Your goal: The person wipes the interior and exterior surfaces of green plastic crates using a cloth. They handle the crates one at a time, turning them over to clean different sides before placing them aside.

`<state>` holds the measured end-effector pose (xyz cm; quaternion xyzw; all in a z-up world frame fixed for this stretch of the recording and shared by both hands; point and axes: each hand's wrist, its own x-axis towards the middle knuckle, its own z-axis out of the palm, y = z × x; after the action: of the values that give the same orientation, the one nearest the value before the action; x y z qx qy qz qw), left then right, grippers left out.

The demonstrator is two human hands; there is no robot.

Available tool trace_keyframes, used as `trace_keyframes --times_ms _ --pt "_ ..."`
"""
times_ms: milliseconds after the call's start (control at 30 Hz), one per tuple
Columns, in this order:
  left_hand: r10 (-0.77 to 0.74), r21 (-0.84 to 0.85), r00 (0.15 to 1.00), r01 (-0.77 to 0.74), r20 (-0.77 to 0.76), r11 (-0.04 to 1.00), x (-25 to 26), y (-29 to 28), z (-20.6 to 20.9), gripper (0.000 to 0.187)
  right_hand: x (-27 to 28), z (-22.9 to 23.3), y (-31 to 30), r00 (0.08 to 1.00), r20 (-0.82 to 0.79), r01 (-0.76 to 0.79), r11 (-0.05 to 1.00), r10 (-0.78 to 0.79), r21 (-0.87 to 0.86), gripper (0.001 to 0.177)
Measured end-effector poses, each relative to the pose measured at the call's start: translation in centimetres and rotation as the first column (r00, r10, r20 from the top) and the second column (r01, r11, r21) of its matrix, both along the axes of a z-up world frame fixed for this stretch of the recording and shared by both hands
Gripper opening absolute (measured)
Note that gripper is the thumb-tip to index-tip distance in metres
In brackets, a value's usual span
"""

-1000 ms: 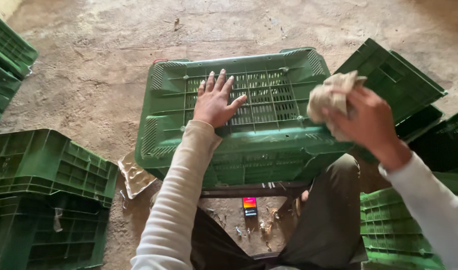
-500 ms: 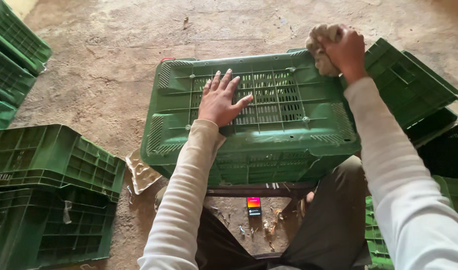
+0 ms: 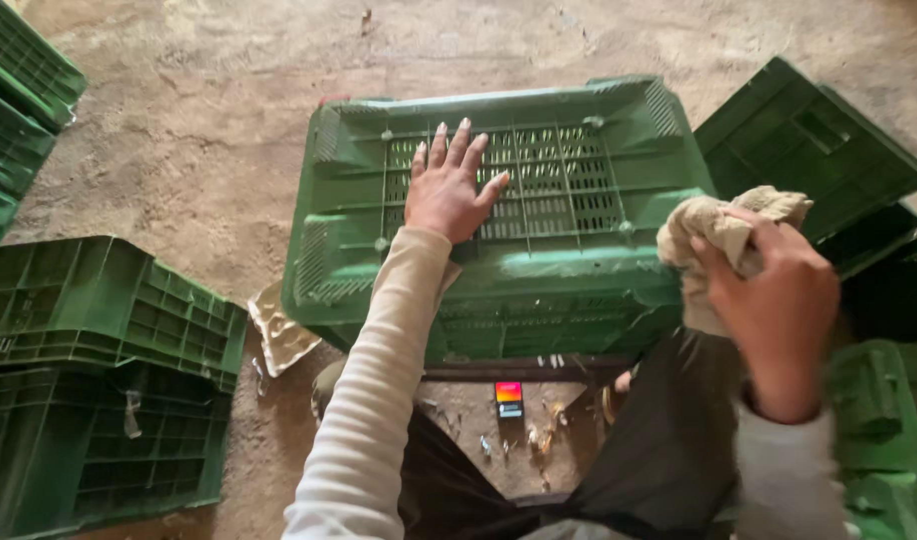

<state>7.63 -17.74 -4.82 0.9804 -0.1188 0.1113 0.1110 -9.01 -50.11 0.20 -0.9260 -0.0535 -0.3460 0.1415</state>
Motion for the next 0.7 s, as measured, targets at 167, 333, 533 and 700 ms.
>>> trace_keyframes --times_ms 167,333,533,700 --pt "-0.011 -0.034 0.999 0.010 -0.036 0.999 0.0 0.0 -0.4 0.074 0.4 0.0 9.5 0.996 -0.061 0.071 0.997 -0.069 0.040 0.028" --pt "-0.028 -0.195 0.997 0.013 -0.074 0.981 0.3 0.7 0.4 0.061 1.4 -0.8 15.7 0.989 0.063 -0.133 0.991 0.133 -0.007 0.036" --pt "-0.142 -0.274 0.986 0.113 -0.088 0.955 -0.6 1.6 2.0 0.058 0.6 1.1 11.2 0.915 0.043 -0.403 0.913 0.401 0.059 0.045" --pt "-0.106 -0.495 0.990 0.047 -0.092 0.868 -2.8 9.1 4.6 0.052 0.4 0.3 2.6 0.964 0.065 -0.265 0.959 0.260 0.096 0.036"
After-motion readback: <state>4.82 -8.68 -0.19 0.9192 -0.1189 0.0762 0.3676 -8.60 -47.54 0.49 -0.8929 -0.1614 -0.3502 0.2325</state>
